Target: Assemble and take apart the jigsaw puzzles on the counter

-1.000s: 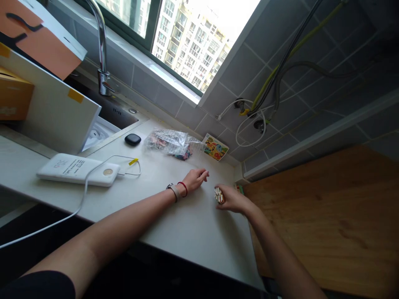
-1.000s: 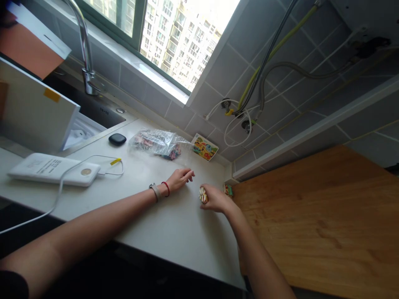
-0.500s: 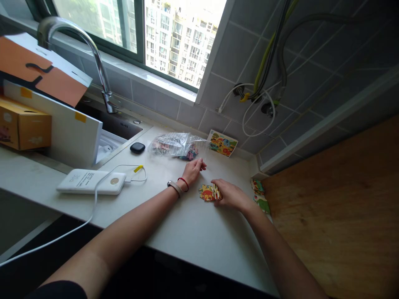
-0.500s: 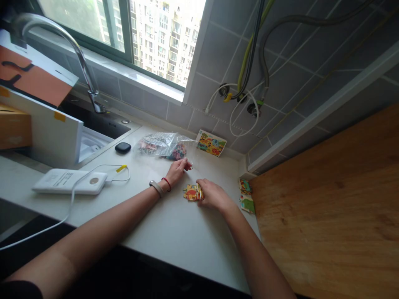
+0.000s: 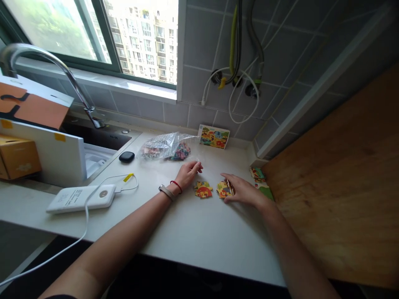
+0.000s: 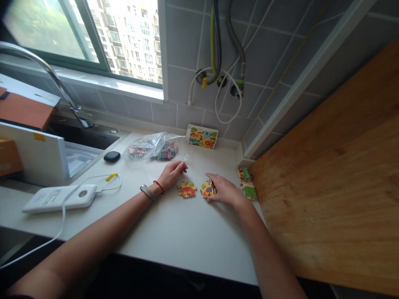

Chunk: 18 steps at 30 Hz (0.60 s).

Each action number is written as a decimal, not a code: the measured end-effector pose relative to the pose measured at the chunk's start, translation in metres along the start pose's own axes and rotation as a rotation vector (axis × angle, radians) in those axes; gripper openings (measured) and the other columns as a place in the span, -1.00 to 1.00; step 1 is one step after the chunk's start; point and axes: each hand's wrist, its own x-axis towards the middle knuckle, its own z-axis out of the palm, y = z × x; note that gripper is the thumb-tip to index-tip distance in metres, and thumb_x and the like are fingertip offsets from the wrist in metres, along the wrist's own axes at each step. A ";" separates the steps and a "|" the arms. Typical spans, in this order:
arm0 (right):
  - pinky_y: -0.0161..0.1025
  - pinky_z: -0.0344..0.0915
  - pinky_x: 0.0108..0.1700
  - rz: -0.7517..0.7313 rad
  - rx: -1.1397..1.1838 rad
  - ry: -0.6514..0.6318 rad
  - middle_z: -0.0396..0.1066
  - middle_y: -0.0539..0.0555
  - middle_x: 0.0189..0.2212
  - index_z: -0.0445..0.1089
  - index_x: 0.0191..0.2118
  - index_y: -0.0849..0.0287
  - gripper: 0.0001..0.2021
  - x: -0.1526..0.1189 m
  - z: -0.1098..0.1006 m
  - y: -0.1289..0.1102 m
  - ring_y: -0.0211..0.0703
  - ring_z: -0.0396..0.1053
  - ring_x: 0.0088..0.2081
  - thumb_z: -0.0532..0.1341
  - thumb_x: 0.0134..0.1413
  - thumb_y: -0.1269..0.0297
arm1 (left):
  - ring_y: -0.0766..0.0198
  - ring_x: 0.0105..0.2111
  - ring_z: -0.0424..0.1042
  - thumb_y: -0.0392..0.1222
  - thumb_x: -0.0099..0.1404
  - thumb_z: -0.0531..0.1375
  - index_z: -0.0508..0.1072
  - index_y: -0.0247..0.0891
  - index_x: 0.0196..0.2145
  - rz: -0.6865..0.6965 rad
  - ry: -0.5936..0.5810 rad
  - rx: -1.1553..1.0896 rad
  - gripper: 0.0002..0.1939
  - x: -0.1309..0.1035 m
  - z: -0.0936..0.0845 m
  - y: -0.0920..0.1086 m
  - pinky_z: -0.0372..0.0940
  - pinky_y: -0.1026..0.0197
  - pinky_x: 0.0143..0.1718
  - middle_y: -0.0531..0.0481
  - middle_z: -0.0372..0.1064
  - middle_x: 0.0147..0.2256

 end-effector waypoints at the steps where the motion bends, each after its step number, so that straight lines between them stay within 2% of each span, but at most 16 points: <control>1: -0.01 0.19 0.30 -0.002 0.036 0.034 0.30 0.25 0.25 0.15 0.38 0.12 0.01 0.000 0.003 0.003 0.14 0.29 0.26 0.53 -0.25 0.26 | 0.22 -0.38 0.48 0.19 0.45 0.01 0.54 -0.26 -0.33 0.023 -0.050 0.064 -0.48 -0.001 -0.002 0.003 0.34 0.22 -0.28 -0.06 0.53 -0.39; 5: -0.01 0.19 0.30 -0.025 0.182 0.155 0.31 0.24 0.23 0.13 0.39 0.09 0.01 -0.006 0.012 0.018 0.10 0.29 0.25 0.53 -0.21 0.17 | 0.10 -0.15 0.49 0.20 0.39 0.14 0.58 -0.21 -0.11 0.228 -0.336 0.389 -0.55 -0.008 -0.015 0.017 0.35 0.11 -0.05 -0.14 0.54 -0.15; 7: 0.00 0.17 0.31 -0.065 0.227 0.182 0.29 0.23 0.25 0.18 0.37 0.07 -0.03 -0.010 0.013 0.025 0.10 0.27 0.26 0.53 -0.19 0.12 | -0.01 0.02 0.44 0.28 0.27 0.25 0.53 -0.17 0.05 0.306 -0.446 0.485 -0.43 -0.013 -0.022 0.022 0.29 0.01 0.11 -0.20 0.47 0.02; 9: 0.01 0.18 0.31 -0.097 0.247 0.192 0.30 0.24 0.24 0.25 0.33 0.09 -0.09 -0.012 0.013 0.030 0.11 0.29 0.25 0.53 -0.18 0.10 | -0.11 0.17 0.34 0.34 0.14 0.33 0.41 -0.13 0.21 0.349 -0.511 0.524 -0.20 -0.018 -0.024 0.025 0.21 -0.07 0.21 -0.24 0.36 0.16; 11: 0.02 0.21 0.28 -0.111 0.257 0.207 0.35 0.24 0.20 0.32 0.28 0.12 -0.17 -0.012 0.012 0.033 0.10 0.33 0.21 0.52 -0.16 0.13 | -0.17 0.26 0.24 0.38 0.08 0.35 0.29 -0.12 0.31 0.390 -0.545 0.547 -0.05 -0.024 -0.022 0.025 0.14 -0.14 0.27 -0.27 0.28 0.25; 12: 0.02 0.23 0.27 -0.118 0.261 0.218 0.37 0.24 0.18 0.36 0.25 0.12 -0.22 -0.011 0.012 0.034 0.10 0.36 0.19 0.52 -0.15 0.14 | -0.17 0.28 0.21 0.37 0.10 0.34 0.26 -0.12 0.32 0.404 -0.545 0.558 -0.05 -0.026 -0.019 0.024 0.12 -0.16 0.28 -0.27 0.26 0.26; 16: -0.01 0.29 0.22 -0.147 0.296 0.308 0.45 0.20 0.10 0.48 0.12 0.11 -0.40 -0.005 0.019 0.034 0.06 0.42 0.12 0.50 -0.11 0.17 | -0.08 0.24 0.28 0.22 0.32 0.24 0.37 -0.09 0.22 0.407 -0.485 0.579 -0.38 -0.032 -0.005 0.023 0.15 -0.12 0.25 -0.19 0.38 0.17; 18: -0.04 0.30 0.21 -0.166 0.309 0.358 0.46 0.20 0.08 0.51 0.08 0.13 -0.45 -0.001 0.025 0.032 0.05 0.43 0.11 0.50 -0.10 0.19 | -0.04 0.21 0.31 0.13 0.38 0.21 0.37 -0.09 0.21 0.403 -0.461 0.576 -0.47 -0.034 0.000 0.024 0.17 -0.09 0.24 -0.18 0.39 0.15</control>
